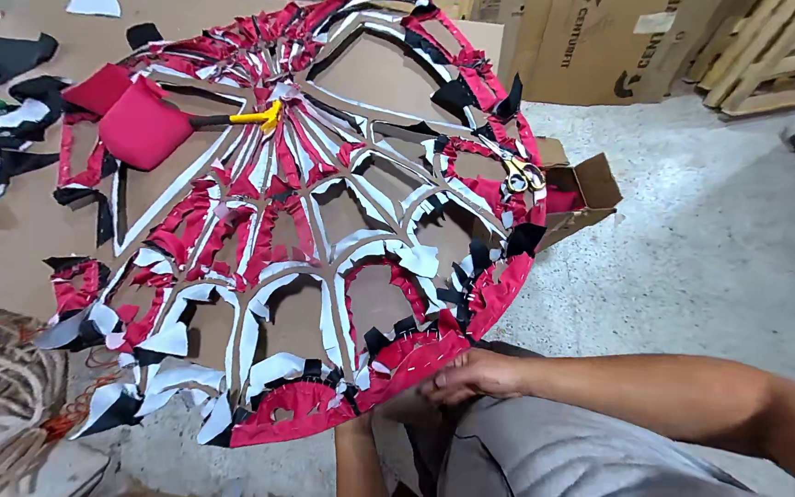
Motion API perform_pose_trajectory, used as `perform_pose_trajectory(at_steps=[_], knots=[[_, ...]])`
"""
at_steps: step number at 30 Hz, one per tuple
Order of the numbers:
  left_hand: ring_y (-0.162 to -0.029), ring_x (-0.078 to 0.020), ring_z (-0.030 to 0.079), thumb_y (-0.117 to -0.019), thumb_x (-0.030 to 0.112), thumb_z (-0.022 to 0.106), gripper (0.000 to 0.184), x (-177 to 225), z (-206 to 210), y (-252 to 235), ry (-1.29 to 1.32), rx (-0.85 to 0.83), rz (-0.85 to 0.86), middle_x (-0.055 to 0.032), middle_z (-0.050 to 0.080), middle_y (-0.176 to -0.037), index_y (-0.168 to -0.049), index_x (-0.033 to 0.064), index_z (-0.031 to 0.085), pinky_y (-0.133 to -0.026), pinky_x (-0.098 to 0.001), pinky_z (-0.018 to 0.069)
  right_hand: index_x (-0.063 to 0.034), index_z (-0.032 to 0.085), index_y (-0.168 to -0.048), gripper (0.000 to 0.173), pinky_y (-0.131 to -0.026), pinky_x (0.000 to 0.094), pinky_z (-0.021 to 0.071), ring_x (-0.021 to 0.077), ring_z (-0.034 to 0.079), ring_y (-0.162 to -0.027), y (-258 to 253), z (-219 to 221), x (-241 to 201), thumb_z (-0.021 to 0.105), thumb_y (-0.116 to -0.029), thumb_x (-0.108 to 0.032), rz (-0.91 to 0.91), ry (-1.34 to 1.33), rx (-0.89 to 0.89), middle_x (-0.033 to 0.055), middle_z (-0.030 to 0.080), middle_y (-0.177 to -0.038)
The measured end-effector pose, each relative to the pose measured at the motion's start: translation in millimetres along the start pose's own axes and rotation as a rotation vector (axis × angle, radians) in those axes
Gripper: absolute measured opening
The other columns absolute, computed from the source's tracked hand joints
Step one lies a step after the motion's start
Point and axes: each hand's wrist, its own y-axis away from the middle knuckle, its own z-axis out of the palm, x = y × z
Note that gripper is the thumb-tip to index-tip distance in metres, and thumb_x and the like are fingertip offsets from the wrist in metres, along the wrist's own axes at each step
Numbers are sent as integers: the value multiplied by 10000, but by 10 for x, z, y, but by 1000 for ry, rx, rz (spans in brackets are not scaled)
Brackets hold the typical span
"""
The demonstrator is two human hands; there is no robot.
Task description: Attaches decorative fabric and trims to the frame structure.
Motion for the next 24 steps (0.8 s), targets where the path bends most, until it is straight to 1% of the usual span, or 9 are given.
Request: perform_pose_trajectory(at_steps=[2,3,4,6,8,10,13,17,24], knots=[[-1001,-167,615,-1039,-85,314,344,-554,-255,-596,110,-65,197,-195,605,-1170,-1374,-110,387,-914,-344,536,-58,695,-1287,327,-1005,446,527,177,692,-1085,104,-256,-312,549,-1063,-245,-8,557,-200,93,732,-1205],[-970,-145,631,-993,-41,353,345,-1035,-464,-997,167,-159,465,-193,604,-1108,-1322,-138,381,-841,-310,564,-84,721,-1256,317,-998,485,533,183,705,-1062,189,-378,-501,561,-1058,-271,-53,741,-238,78,750,-1157],[-969,-119,622,-1003,-18,409,334,-1231,-524,-1153,156,-83,485,-142,607,-1099,-1330,-85,410,-846,-302,557,-79,741,-1209,311,-973,499,541,188,714,-1021,299,-515,-692,557,-1056,-278,-109,830,-204,77,759,-1102],[-1002,-166,646,-945,-50,550,380,-1365,-575,-1254,0,190,459,-148,632,-1121,-1318,-59,477,-880,-376,577,-110,756,-1166,310,-956,492,562,181,719,-987,499,-891,-1132,547,-1060,-312,-150,912,83,52,761,-1053],[-897,-202,677,-948,-45,610,229,-1354,-595,-1172,-141,382,414,-175,669,-1018,-1171,-93,591,-809,-407,588,-152,724,-1247,325,-952,563,554,250,718,-1042,535,-1472,-1540,562,-1056,-359,-176,1055,521,82,751,-1122],[-839,-183,673,-1054,41,507,250,-1391,-768,-988,-116,367,277,-166,651,-1029,-1255,-97,562,-768,-365,597,-90,599,-1384,463,-938,682,506,414,658,-1144,398,-2128,-1763,566,-1032,-389,-156,1253,857,206,673,-1255],[-932,-219,714,-1114,191,409,385,-1441,-919,-796,33,234,167,-170,701,-1111,-1387,-65,496,-812,-396,599,15,584,-1341,579,-880,738,492,536,581,-1190,116,-2754,-1848,634,-980,-435,-40,1466,944,317,579,-1313],[-1013,-255,706,-1119,384,380,503,-1213,-745,-873,205,134,113,-175,691,-1149,-1368,-36,500,-897,-457,592,-3,684,-1178,382,-817,734,502,539,590,-1153,-94,-2763,-1801,672,-953,-313,-18,1561,894,318,614,-1222],[-996,-263,684,-1036,213,597,327,-1095,-535,-1126,421,233,36,-162,682,-1132,-1292,12,575,-852,-475,584,58,536,-1372,683,-890,797,447,641,489,-1233,3,-2784,-1861,716,-908,-410,152,1316,1116,429,473,-1365]])
